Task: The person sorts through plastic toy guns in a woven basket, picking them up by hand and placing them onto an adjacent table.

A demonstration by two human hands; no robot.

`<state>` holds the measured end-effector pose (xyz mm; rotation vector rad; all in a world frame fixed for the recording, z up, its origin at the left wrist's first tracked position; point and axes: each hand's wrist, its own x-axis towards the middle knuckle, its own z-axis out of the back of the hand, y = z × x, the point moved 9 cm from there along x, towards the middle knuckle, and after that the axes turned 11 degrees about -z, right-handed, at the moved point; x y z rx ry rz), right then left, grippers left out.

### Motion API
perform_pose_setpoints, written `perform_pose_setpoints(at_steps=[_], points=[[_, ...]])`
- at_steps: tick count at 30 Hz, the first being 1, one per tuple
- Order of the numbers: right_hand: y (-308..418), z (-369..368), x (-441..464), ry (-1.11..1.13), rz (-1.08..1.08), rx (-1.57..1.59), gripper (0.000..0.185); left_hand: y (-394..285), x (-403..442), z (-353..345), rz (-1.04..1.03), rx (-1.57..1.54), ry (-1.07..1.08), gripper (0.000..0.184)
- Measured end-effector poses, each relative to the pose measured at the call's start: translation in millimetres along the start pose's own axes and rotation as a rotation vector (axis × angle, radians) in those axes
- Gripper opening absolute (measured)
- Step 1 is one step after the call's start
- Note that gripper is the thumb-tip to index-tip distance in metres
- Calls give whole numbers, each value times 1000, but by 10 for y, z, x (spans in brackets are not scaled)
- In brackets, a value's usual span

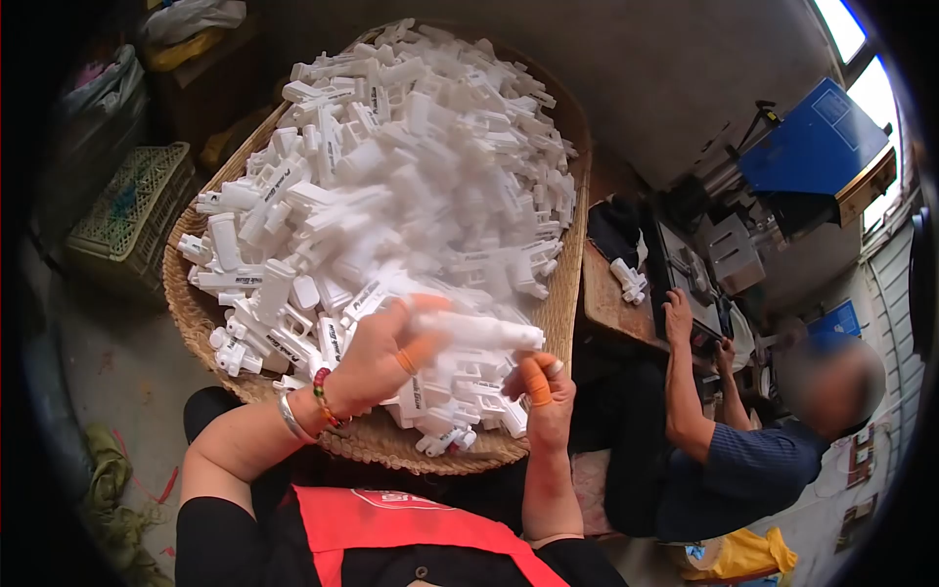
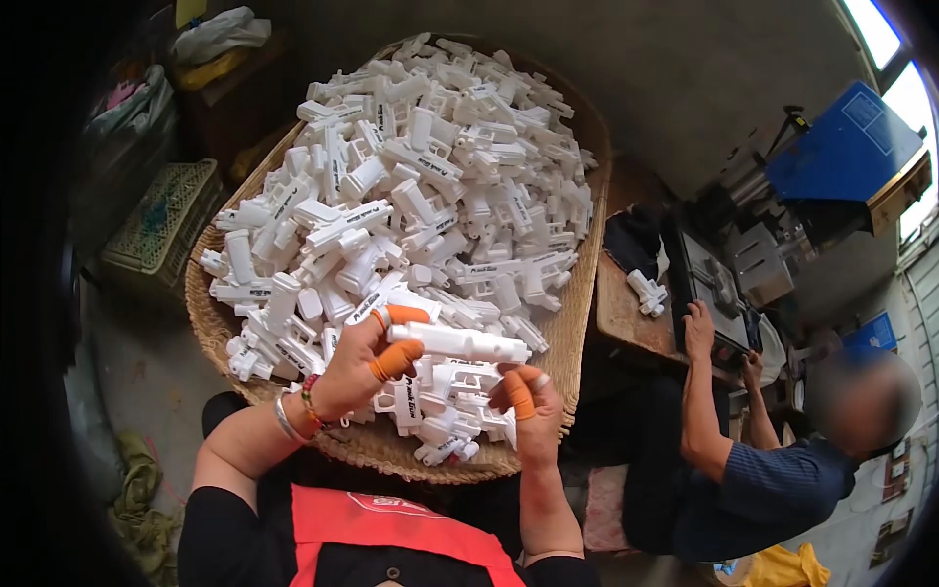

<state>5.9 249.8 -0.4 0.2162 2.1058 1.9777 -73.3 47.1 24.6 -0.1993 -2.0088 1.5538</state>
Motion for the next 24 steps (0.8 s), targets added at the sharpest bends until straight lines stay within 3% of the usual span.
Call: perform_pose_setpoints(at_steps=[2,5,8,10,14,15,18,24], points=[[50,146,18,-208,46,-88,22,56,29,36,74,-114,-43,26],[-308,83,85,11,-151,-231,36,123,36,40,119,-174,-49,25],[-483,-152,-81,269,-263,-228,39,157,38,36,164,-200,-48,24],[-569,-233,-159,333,-417,-63,36,212,9,74,274,-244,-81,24],[-478,-420,-252,362,-370,168,40,309,15,87,301,-273,-57,28],[-512,-393,-266,277,-315,34,45,312,19,68,301,-274,-54,28],[-649,-196,-200,203,-283,77,43,312,-1,-20,324,-400,-34,41],[-699,865,314,-203,-302,446,36,250,5,-95,259,-284,94,41]])
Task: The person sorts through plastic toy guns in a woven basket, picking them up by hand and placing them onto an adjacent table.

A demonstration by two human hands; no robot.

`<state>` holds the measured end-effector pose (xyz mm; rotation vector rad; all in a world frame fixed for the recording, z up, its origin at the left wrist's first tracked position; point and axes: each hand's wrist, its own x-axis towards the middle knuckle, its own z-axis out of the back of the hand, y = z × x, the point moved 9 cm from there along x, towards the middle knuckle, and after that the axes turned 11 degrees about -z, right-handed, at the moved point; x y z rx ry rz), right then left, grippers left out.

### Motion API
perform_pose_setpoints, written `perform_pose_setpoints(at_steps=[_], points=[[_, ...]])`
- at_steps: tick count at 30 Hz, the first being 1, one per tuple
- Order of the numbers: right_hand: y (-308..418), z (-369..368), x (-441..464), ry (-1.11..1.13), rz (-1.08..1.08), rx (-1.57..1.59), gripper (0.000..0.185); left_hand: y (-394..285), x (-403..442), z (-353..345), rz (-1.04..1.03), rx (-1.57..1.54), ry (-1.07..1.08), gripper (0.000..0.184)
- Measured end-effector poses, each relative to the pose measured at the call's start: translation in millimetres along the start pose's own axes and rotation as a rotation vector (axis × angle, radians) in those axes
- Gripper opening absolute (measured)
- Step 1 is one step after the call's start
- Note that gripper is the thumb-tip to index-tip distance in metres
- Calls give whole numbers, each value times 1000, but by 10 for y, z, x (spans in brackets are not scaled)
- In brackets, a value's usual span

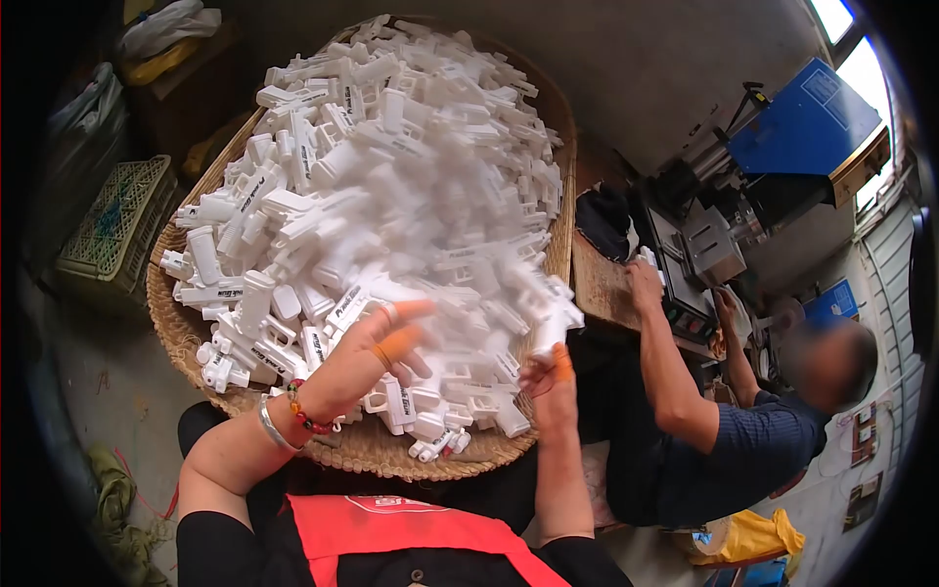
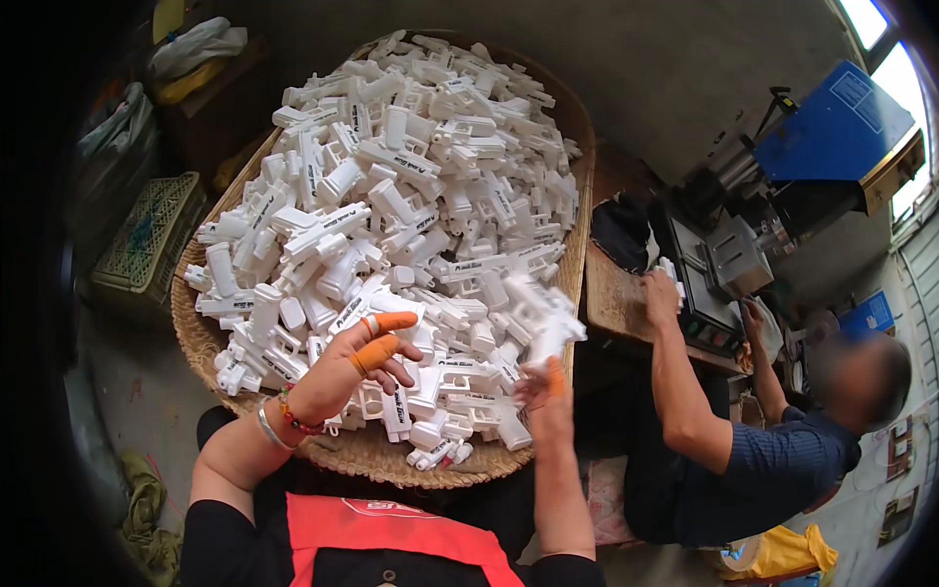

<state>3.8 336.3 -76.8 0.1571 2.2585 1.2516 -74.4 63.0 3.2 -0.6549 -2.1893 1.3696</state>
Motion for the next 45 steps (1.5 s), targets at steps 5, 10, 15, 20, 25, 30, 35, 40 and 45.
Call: perform_pose_setpoints(at_steps=[5,10,15,20,25,30,35,40,45], points=[[510,953,779,-354,21,27,42,14,-12,-42,7,42,36,37],[905,1468,1642,-164,75,445,44,-19,-16,-45,4,3,42,37],[396,833,1996,-112,-85,50,57,-31,-10,-42,-3,29,66,38],[405,-256,2030,-286,623,-1194,66,-44,-13,-84,13,34,84,37],[254,-46,2329,-474,800,-1430,64,-66,-15,-77,6,44,78,35],[292,-266,1718,-163,55,-479,49,-91,-15,-72,-57,78,70,37],[177,-803,674,318,-226,80,42,-254,-31,69,-358,536,-57,62],[-72,-1388,-276,667,-426,398,56,-207,-5,166,-329,313,-139,76],[-324,-1480,-577,761,-504,329,57,-238,16,162,-247,-83,-163,65]])
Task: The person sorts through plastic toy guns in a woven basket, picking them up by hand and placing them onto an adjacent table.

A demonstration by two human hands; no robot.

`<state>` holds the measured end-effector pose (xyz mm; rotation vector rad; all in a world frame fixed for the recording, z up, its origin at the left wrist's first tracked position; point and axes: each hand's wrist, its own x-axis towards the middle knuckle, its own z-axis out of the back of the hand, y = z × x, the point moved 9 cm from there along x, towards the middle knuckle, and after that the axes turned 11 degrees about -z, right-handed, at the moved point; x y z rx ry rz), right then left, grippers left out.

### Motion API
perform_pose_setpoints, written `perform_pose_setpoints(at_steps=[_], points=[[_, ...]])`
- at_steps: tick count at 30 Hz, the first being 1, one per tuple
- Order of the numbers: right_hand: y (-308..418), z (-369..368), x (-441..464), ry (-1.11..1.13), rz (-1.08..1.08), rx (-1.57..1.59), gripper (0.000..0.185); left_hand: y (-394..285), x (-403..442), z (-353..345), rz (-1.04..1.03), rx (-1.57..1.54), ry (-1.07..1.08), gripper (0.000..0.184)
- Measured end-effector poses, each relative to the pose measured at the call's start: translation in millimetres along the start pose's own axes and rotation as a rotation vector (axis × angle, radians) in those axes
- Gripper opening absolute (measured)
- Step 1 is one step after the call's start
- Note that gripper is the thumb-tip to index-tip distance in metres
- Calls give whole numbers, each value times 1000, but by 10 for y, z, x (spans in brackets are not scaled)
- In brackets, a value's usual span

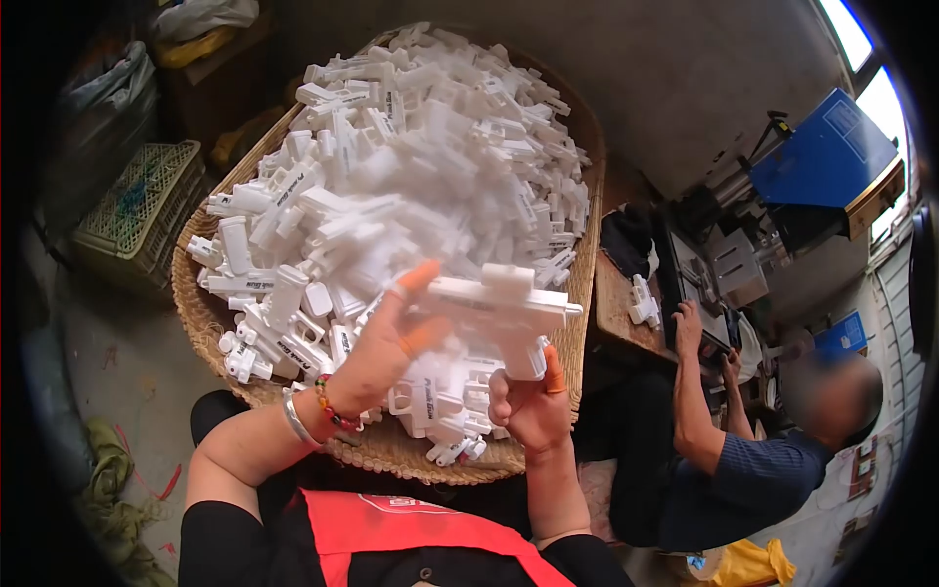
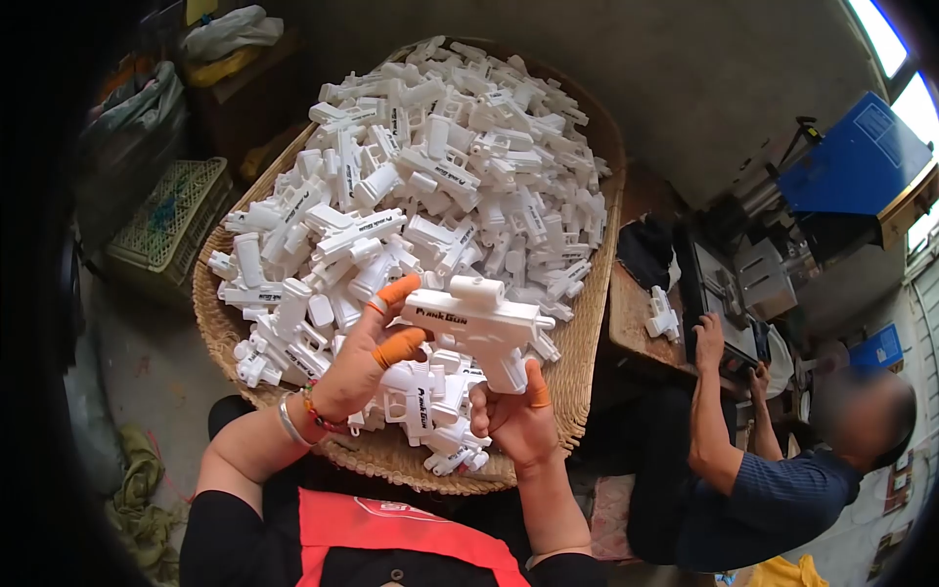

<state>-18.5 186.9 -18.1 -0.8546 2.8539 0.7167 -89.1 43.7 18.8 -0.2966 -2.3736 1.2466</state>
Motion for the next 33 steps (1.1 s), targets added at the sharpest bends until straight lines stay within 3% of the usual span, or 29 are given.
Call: perform_pose_setpoints(at_steps=[1,3,5,6,8,9,14,19,21,22,25,27,29,31,33], points=[[3,45,-12,-38,18,-29,57,-34,16,44,-31,3,-59,48],[-18,43,-4,4,10,-42,65,29,-1,106,0,-26,-85,42],[32,189,-26,-191,65,-312,66,54,-9,130,24,-56,-146,28],[94,171,-78,-364,162,-419,62,48,-6,130,27,-58,-145,28],[380,231,-235,-644,577,-640,56,37,5,145,28,-5,-125,27],[570,33,-334,-669,709,-919,48,45,1,150,32,-5,-124,27],[774,-305,-363,-628,681,-1037,23,91,-19,110,52,100,-52,26],[742,-220,-390,-584,727,-980,20,71,-16,113,62,81,-59,26],[680,-40,-342,-568,659,-756,24,51,-17,96,47,111,-63,26],[596,-22,-306,-614,583,-720,36,53,-13,87,49,111,-58,26],[199,124,-169,-608,246,-1072,53,109,-12,119,80,41,-65,30],[145,194,-179,-557,149,-980,52,115,-15,58,85,-32,-66,37],[541,495,-345,-667,339,-962,44,95,-23,26,75,-30,-62,42],[1095,850,-538,-848,506,-707,43,116,-30,30,89,-77,-84,40],[1636,1321,-774,-1021,495,-543,44,142,-31,37,122,-74,-46,38]])
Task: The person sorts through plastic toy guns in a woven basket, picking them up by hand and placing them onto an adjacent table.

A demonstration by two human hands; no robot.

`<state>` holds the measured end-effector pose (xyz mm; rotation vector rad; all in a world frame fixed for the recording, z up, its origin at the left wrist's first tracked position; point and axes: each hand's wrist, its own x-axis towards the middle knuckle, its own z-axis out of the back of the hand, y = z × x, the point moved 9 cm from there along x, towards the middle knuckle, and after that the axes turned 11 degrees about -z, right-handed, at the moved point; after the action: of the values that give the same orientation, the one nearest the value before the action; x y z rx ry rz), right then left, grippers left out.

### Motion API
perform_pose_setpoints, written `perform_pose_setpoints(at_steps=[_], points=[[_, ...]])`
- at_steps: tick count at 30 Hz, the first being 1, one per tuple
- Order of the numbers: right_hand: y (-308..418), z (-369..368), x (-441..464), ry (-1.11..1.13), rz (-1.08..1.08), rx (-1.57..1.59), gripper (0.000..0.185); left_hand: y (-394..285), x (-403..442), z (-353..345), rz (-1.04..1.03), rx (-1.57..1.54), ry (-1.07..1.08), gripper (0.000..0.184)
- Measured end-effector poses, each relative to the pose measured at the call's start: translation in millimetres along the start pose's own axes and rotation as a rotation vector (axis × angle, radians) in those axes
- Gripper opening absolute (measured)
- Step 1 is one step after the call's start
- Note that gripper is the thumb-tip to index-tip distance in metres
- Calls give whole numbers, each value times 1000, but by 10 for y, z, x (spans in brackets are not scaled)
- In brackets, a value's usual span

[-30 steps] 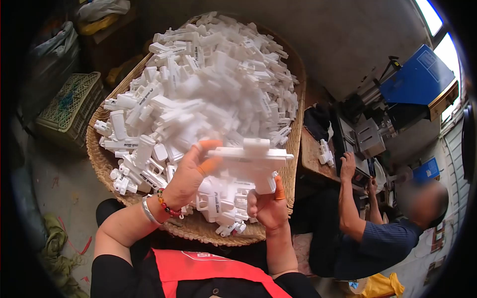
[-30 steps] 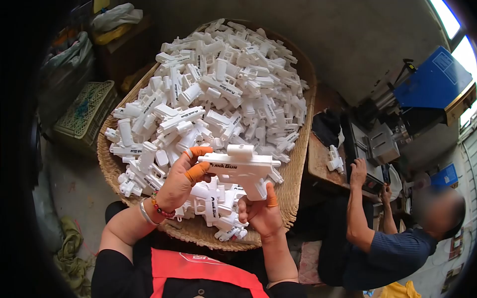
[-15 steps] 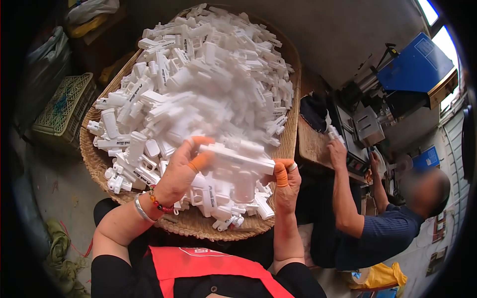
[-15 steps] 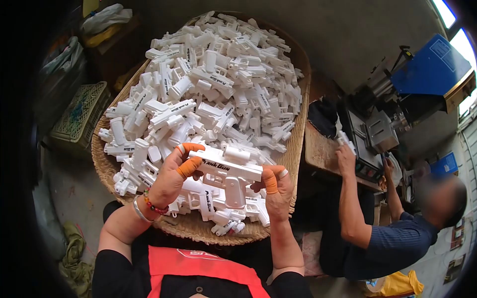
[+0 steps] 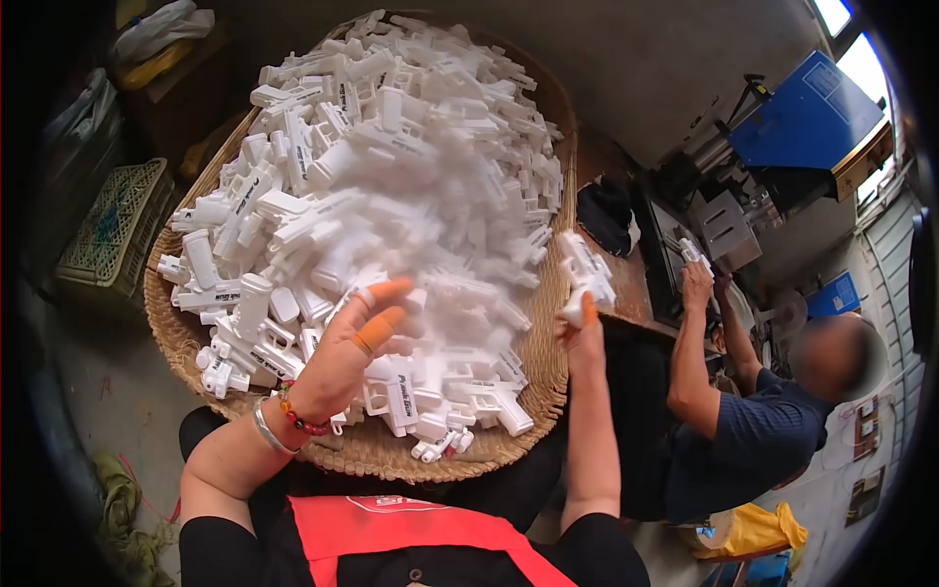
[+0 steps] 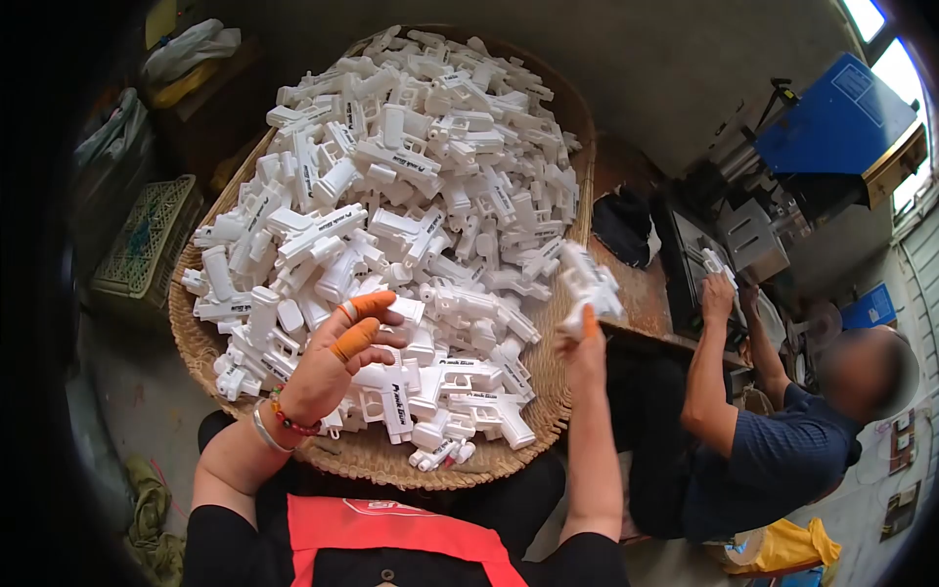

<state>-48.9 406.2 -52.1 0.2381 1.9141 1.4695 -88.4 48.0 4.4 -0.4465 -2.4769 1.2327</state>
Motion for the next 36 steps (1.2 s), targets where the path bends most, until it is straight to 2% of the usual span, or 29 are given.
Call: perform_pose_setpoints(at_steps=[1,2,4,6,7,9,10,11,12,13,15,17,18,20,21,22,24,25,26,27,29,31,32,33,35,36], points=[[-45,402,456,-116,-43,-1,47,30,0,-15,35,10,38,36],[-118,779,867,-168,-174,47,53,32,4,-10,31,11,38,36],[-94,1263,1302,-220,-196,84,54,69,-13,-55,49,48,106,33],[40,1401,1516,-128,-89,240,60,57,-7,-61,46,71,100,33],[76,1369,1457,-168,-136,336,61,41,-2,-65,37,71,102,33],[108,1247,1438,-98,-69,447,56,12,0,-67,37,80,98,33],[-4,1088,1524,96,-98,453,51,7,4,-54,38,81,90,33],[4,707,1196,6,-86,231,51,9,7,-53,39,86,96,33],[45,155,796,154,58,-72,52,18,4,-59,44,91,104,33],[-17,-338,513,258,-19,-212,64,26,-1,-66,52,92,102,33],[-179,-1041,234,467,383,-659,71,1,-6,-100,37,132,118,33],[-308,-1398,39,462,596,-1068,73,-13,-2,-106,27,158,128,33],[-277,-1506,-76,381,824,-1201,69,-26,-2,-112,16,179,138,34],[-538,-1287,454,435,501,-917,62,-40,8,-80,-12,191,113,33],[-290,-1298,168,361,378,-805,51,-24,20,-33,-36,203,88,33],[-127,-1270,1,352,322,-587,45,-15,18,9,-41,220,65,39],[84,-1194,-408,357,183,-164,32,-117,31,86,-177,362,12,47],[117,-1180,-574,427,135,-64,35,-135,26,79,-140,321,1,61],[130,-1149,-724,493,89,40,39,-128,29,82,-167,308,-6,66],[108,-1108,-854,465,72,14,48,-127,32,79,-196,297,-12,71],[121,-1182,-1226,511,127,17,51,-192,20,6,-203,271,15,78],[15,-1251,-1425,561,131,23,51,-130,-16,-162,-43,-69,135,82],[-27,-1279,-1508,548,169,-54,51,-132,-30,-205,-57,-124,148,67],[-88,-1273,-1559,517,223,-97,46,-97,-36,-186,-58,-122,151,67],[-115,-1363,-1680,533,404,-348,40,89,-52,-94,76,-89,127,46],[-201,-1393,-1688,612,307,-249,37,-17,-45,-128,35,-88,113,31]])
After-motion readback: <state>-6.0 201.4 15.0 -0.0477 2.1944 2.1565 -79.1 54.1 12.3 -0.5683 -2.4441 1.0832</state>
